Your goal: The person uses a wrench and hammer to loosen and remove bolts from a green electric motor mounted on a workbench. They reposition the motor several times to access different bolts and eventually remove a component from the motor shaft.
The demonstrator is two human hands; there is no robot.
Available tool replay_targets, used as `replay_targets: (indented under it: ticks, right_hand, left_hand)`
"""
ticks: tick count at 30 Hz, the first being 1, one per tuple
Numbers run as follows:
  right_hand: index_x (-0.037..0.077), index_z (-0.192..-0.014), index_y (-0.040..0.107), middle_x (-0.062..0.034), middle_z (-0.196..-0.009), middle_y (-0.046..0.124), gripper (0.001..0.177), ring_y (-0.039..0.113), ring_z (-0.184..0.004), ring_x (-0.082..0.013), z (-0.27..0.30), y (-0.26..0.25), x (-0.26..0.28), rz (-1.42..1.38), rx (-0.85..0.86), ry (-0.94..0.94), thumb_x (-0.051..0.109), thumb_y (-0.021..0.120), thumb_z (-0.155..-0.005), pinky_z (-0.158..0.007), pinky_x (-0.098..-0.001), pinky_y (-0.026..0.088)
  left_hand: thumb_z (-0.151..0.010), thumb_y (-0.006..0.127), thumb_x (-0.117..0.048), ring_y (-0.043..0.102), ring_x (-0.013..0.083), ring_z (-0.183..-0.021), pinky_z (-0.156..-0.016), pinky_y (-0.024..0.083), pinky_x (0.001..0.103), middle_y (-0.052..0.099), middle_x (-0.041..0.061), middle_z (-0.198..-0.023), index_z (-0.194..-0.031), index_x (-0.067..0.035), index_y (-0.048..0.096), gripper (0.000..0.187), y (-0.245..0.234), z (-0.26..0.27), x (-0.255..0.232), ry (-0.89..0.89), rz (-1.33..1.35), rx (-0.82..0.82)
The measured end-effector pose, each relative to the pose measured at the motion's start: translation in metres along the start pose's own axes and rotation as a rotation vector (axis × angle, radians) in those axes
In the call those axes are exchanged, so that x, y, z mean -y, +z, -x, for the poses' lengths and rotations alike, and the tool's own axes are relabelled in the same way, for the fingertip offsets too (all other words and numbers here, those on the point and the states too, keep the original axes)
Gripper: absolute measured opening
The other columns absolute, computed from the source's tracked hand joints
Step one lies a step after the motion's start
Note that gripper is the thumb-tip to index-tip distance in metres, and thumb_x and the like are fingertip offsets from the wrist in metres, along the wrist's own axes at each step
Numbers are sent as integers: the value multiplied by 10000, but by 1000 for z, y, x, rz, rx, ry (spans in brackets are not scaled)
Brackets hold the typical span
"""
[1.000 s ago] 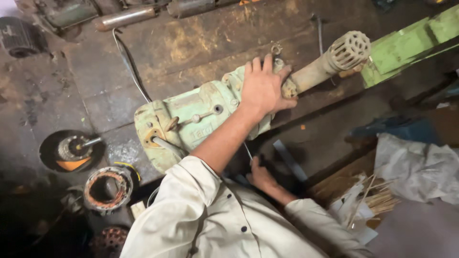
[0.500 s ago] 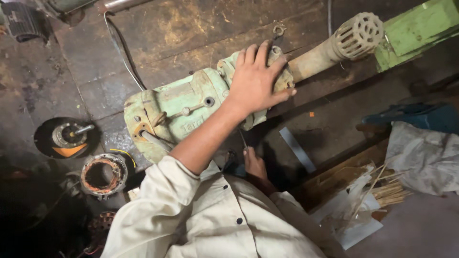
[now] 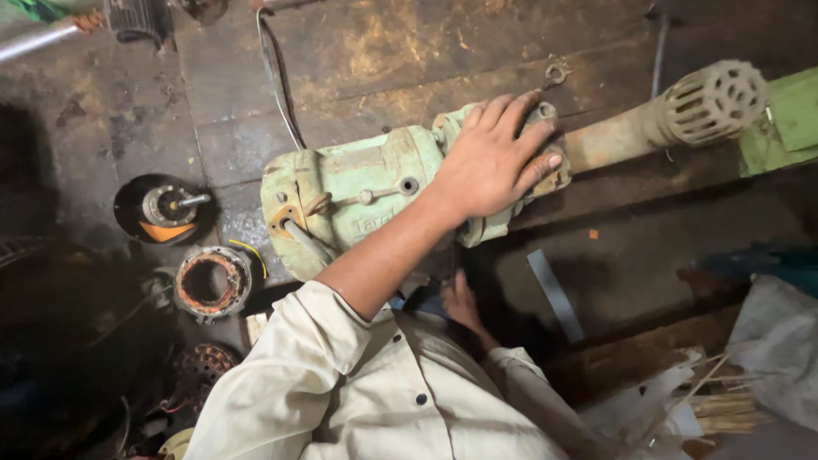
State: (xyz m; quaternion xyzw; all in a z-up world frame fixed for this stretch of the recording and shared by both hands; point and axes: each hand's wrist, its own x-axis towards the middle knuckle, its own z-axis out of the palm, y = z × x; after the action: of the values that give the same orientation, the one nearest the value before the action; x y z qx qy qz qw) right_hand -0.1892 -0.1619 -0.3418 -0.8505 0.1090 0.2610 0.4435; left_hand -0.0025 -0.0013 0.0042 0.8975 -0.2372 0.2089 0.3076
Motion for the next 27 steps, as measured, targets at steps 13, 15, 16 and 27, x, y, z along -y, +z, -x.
replay_targets:
  ticks: [13,15,16,27]
  right_hand:
    - [113,-1151,614,-58,-794,605,216,568,-702,-179,112,-105,-55,-145,-331,-91,271,549,-1019,-639,-344,483]
    - [103,-1162,623,-44,-743,570,193,529,-665,-133,121,-123,-32,-183,-465,-39,215,562,-1018,-612,-309,458]
    - [95,-1167,624,-38,-741,578,185,534,-659,-122,122,-132,-15,-177,-522,-106,201,562,-1028,-610,-299,458]
    - [29,-1173,620,-20,-769,622,163,589,-678,-104,73,-224,190,-57,-625,-714,145,560,-1075,-640,-280,479]
  left_hand:
    - [-956,751,-210,504,381,-1294,-1100,421,508,559,166,-1321,-1206,-73,633,309,-50,102,0,-115,21,-12]
    - [-913,759,-240,482,383,-1315,-1103,387,526,546,175,-1359,-1165,-95,659,307,-45,119,-1,-121,-62,30]
    - [-899,759,-257,464,394,-1327,-1119,365,541,532,194,-1385,-1157,-92,662,321,-39,124,-2,-102,-106,26]
    - [-671,832,-362,383,401,-1391,-1195,201,599,477,243,-1450,-1196,-118,666,603,-9,119,-22,-248,-197,35]
